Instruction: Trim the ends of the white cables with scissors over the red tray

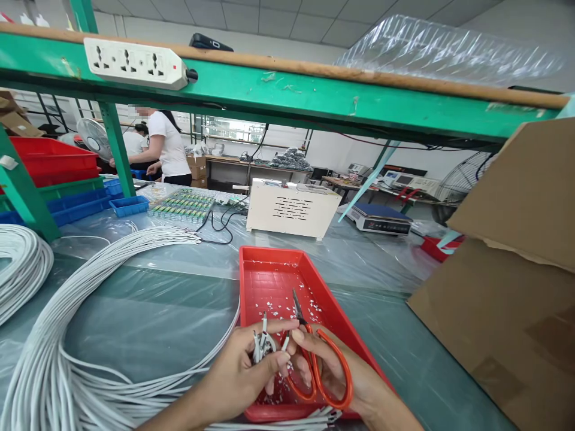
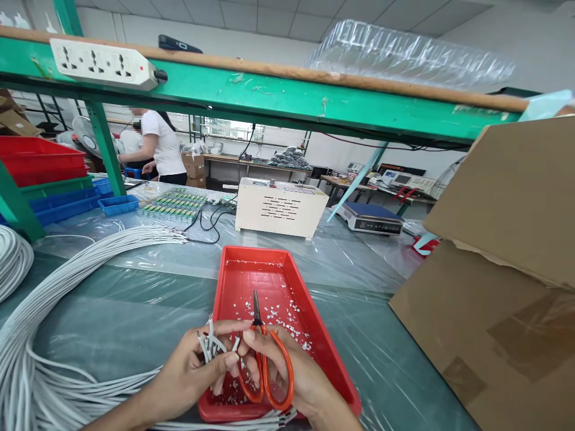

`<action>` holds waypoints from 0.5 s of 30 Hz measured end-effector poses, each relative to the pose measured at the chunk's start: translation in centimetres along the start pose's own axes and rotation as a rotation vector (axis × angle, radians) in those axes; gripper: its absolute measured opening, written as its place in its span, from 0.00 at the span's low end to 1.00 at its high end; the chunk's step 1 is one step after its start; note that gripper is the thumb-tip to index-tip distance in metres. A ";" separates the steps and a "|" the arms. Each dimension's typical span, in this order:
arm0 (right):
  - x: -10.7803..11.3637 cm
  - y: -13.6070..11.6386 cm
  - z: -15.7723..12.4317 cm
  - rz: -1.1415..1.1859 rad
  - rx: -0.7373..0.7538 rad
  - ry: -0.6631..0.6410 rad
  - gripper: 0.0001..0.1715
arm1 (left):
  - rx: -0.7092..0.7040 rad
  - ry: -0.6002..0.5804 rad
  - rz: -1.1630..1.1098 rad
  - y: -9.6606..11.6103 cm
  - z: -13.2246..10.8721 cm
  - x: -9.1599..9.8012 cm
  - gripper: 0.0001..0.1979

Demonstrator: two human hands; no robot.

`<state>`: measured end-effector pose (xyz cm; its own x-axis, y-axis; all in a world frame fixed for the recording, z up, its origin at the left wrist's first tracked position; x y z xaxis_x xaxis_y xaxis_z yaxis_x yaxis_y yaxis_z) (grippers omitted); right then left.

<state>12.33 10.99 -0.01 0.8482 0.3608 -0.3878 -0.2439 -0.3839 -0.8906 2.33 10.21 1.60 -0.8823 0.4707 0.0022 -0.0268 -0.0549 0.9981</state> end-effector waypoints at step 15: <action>-0.5 -6.5 -3.2 -1.319 0.753 0.498 0.12 | 0.003 0.163 -0.123 -0.2 0.5 1.0 0.21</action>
<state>14.95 10.59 6.72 0.6686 -0.2732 0.6916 0.7130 0.4998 -0.4918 1.66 11.15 1.45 -0.9368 0.3250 -0.1297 -0.1382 -0.0030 0.9904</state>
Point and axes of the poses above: each hand's wrist, its own z-axis towards the middle knuckle, its own x-axis out of the back of the hand, y = z × x, the point moved 7 cm from there along z, towards the middle knuckle, and after that the axes turned 2 degrees about z, right-handed, at the moved point
